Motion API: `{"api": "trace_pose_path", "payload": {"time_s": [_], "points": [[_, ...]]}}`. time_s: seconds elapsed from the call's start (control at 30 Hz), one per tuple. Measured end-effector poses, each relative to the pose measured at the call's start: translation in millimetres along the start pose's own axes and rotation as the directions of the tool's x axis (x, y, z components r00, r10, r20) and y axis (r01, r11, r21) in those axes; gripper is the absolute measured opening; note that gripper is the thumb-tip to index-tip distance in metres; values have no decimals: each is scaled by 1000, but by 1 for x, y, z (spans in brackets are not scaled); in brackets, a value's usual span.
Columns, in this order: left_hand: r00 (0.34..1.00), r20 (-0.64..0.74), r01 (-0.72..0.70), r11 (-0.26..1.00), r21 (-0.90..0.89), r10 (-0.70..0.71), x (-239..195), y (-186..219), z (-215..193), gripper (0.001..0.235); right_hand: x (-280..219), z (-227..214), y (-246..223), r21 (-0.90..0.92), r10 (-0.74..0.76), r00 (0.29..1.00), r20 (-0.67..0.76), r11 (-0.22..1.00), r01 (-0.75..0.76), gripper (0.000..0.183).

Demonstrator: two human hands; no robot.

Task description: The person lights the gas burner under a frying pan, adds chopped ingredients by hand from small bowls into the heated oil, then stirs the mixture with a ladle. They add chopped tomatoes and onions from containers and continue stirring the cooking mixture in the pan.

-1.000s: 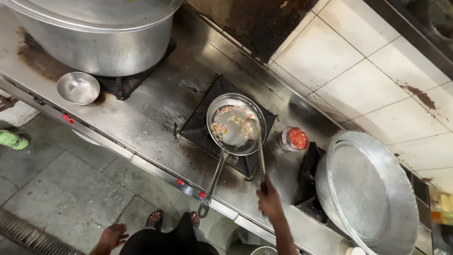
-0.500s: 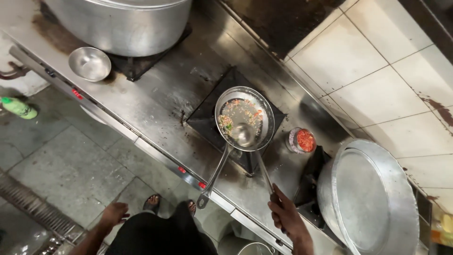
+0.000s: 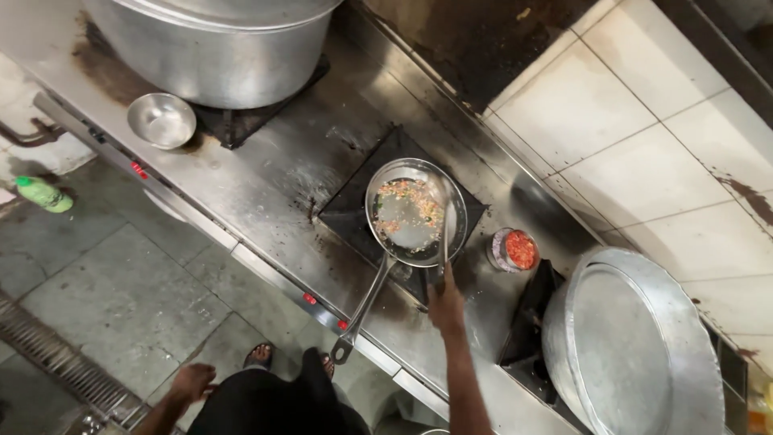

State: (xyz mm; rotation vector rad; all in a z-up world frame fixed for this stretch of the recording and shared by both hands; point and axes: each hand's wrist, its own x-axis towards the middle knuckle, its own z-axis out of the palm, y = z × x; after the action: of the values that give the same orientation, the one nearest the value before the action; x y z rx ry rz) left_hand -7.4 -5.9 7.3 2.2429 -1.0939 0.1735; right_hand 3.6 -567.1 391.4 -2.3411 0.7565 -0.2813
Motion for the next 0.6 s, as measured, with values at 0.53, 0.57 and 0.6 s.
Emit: {"api": "trace_pose_path", "payload": {"time_s": [0.53,0.57,0.6], "points": [[78,731,875,-305,-376,-678,8,30,13,35,-27,-65,-14,-370,-292,931,220,858,357,76],[90,740,840,-348,-416,-667,11,30,13,35,-29,-57,-9,-262,-271,949,159,916,305,83],[89,737,834,-355,-423,-670,12,28,14,35,-39,-64,-21,-261,-280,946,166,912,316,83]]}}
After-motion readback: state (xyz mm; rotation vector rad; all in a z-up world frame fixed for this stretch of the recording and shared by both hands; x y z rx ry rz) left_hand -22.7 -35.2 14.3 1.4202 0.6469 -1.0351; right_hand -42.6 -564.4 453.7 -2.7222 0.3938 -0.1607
